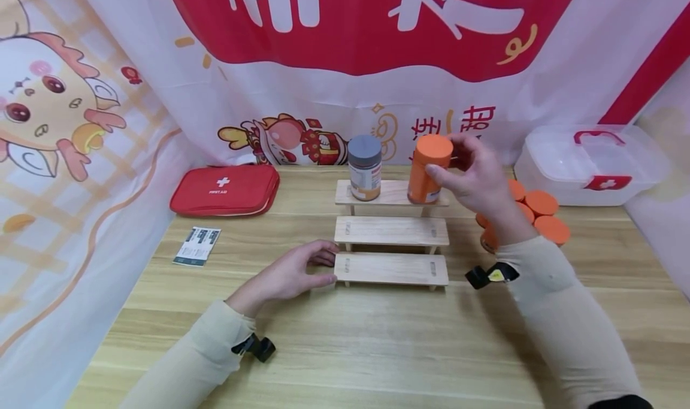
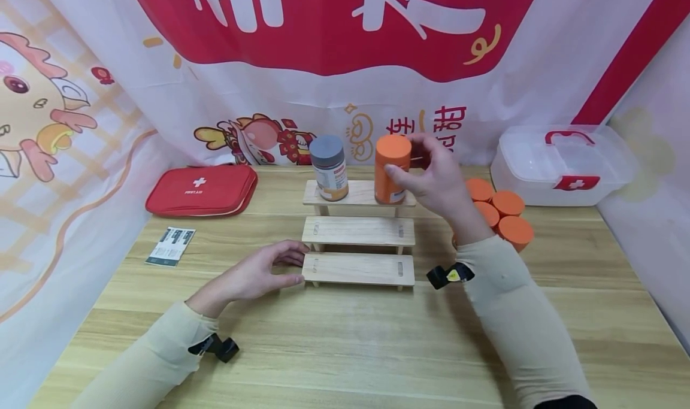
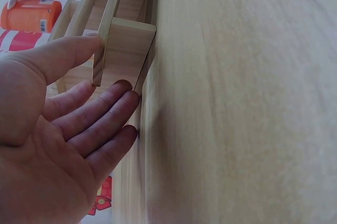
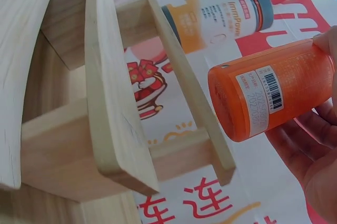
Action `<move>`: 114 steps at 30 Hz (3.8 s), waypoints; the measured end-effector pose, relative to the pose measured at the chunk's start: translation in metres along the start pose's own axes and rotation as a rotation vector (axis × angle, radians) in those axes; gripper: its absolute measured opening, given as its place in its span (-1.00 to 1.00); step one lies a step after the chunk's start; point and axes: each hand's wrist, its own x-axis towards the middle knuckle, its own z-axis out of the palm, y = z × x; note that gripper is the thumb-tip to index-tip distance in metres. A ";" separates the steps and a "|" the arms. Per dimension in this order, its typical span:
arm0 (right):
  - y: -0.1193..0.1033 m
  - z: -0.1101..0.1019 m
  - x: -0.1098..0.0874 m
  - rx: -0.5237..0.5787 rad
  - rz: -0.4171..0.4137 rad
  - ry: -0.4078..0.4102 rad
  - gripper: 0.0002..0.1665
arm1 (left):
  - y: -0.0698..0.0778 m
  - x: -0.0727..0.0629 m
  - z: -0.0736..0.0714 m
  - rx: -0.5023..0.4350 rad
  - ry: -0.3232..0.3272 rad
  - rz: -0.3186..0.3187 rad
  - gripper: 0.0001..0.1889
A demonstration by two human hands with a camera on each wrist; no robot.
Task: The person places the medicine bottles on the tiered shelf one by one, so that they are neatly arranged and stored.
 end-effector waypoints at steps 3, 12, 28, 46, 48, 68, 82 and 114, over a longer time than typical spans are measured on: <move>0.000 0.004 0.002 0.006 -0.004 -0.002 -0.32 | 0.000 0.001 0.000 0.004 0.001 0.005 -0.46; 0.002 0.014 0.007 0.003 0.002 -0.017 -0.35 | 0.000 0.000 0.001 0.002 0.004 0.013 -0.46; 0.003 0.014 0.008 0.016 0.018 -0.026 -0.33 | -0.002 0.001 0.000 0.012 0.002 -0.008 -0.46; 0.005 0.006 0.002 0.049 -0.039 -0.041 -0.22 | 0.002 0.001 -0.001 0.004 -0.002 0.003 -0.46; 0.003 0.004 0.000 0.051 -0.046 -0.039 -0.22 | 0.002 0.001 -0.001 0.004 -0.002 0.002 -0.46; 0.000 -0.027 -0.023 0.027 -0.099 0.043 -0.42 | 0.000 0.000 -0.001 0.004 -0.005 0.001 -0.45; 0.004 -0.058 -0.050 -0.072 -0.046 0.083 -0.47 | -0.003 0.001 0.000 0.017 0.005 -0.006 -0.44; 0.041 -0.116 -0.124 -0.160 -0.149 0.228 -0.49 | 0.001 0.000 0.000 0.009 0.003 0.005 -0.45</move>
